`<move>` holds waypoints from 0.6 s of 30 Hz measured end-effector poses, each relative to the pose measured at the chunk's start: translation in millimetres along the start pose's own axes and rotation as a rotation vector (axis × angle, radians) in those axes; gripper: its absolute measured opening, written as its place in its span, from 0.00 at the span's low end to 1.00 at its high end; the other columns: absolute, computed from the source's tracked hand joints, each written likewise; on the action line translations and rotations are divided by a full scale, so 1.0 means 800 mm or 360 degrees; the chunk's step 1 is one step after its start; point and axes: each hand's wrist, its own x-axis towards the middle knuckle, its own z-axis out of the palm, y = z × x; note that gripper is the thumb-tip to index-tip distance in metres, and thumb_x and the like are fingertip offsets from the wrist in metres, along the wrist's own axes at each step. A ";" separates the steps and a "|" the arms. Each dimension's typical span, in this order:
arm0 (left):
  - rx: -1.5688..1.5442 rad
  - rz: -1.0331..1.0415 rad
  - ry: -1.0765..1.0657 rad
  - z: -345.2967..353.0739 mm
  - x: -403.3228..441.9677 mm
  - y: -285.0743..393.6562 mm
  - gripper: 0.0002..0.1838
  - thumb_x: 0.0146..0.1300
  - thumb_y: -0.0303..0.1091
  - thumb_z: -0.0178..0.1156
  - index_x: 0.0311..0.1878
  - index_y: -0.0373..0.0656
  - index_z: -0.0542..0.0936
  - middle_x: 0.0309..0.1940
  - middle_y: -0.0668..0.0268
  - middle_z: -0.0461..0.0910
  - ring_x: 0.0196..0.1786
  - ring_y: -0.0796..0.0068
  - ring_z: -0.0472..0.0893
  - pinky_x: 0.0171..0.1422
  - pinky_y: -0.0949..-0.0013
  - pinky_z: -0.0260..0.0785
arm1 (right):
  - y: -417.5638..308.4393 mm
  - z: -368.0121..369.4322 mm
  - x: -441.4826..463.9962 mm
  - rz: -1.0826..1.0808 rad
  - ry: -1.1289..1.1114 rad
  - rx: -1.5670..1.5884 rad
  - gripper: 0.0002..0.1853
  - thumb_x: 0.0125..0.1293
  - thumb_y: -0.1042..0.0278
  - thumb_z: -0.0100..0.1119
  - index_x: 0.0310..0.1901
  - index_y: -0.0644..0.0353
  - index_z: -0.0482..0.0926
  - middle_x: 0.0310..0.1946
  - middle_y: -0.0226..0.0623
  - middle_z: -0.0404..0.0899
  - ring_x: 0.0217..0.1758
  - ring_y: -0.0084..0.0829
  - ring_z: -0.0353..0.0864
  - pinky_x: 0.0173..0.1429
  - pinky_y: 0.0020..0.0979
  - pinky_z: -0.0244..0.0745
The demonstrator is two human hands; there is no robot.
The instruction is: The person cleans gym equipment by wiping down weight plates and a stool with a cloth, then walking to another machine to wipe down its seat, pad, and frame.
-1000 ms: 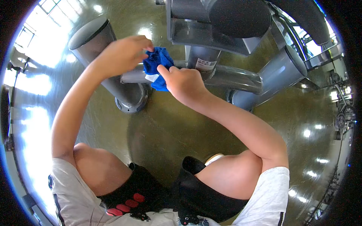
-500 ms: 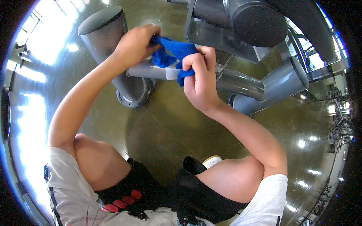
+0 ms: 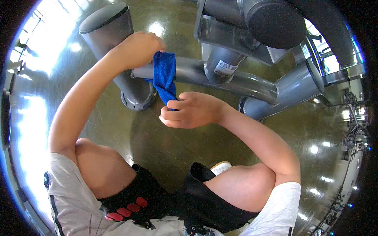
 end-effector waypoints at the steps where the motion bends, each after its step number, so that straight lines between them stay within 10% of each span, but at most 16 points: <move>1: -0.0077 -0.0084 -0.0047 -0.005 0.003 0.003 0.14 0.58 0.42 0.61 0.42 0.43 0.79 0.33 0.58 0.82 0.46 0.57 0.82 0.48 0.57 0.75 | -0.001 0.001 0.000 -0.0016 -0.0075 0.0030 0.16 0.53 0.68 0.60 0.46 0.48 0.78 0.38 0.20 0.70 0.37 0.17 0.70 0.31 0.22 0.60; 4: -0.0476 -0.0409 -0.0616 -0.037 0.004 0.029 0.30 0.52 0.56 0.66 0.48 0.40 0.76 0.36 0.54 0.79 0.49 0.52 0.79 0.55 0.55 0.71 | 0.001 0.003 0.004 0.0103 -0.0125 0.0144 0.14 0.54 0.67 0.59 0.44 0.52 0.79 0.37 0.21 0.72 0.37 0.17 0.71 0.31 0.22 0.60; 8: -0.0274 -0.0193 -0.0392 0.021 0.006 0.033 0.48 0.36 0.62 0.73 0.52 0.32 0.69 0.43 0.52 0.76 0.52 0.51 0.77 0.54 0.56 0.71 | -0.002 0.009 0.001 0.0103 -0.0267 0.0170 0.12 0.55 0.66 0.58 0.42 0.54 0.79 0.35 0.21 0.73 0.36 0.17 0.71 0.30 0.22 0.60; 18: -0.0758 -0.0187 -0.0882 0.029 0.052 0.003 0.38 0.32 0.52 0.77 0.46 0.34 0.78 0.40 0.51 0.82 0.45 0.55 0.82 0.50 0.60 0.74 | -0.008 0.034 -0.005 0.0223 -0.0402 0.0233 0.06 0.50 0.67 0.58 0.31 0.52 0.74 0.27 0.23 0.67 0.33 0.19 0.70 0.28 0.23 0.60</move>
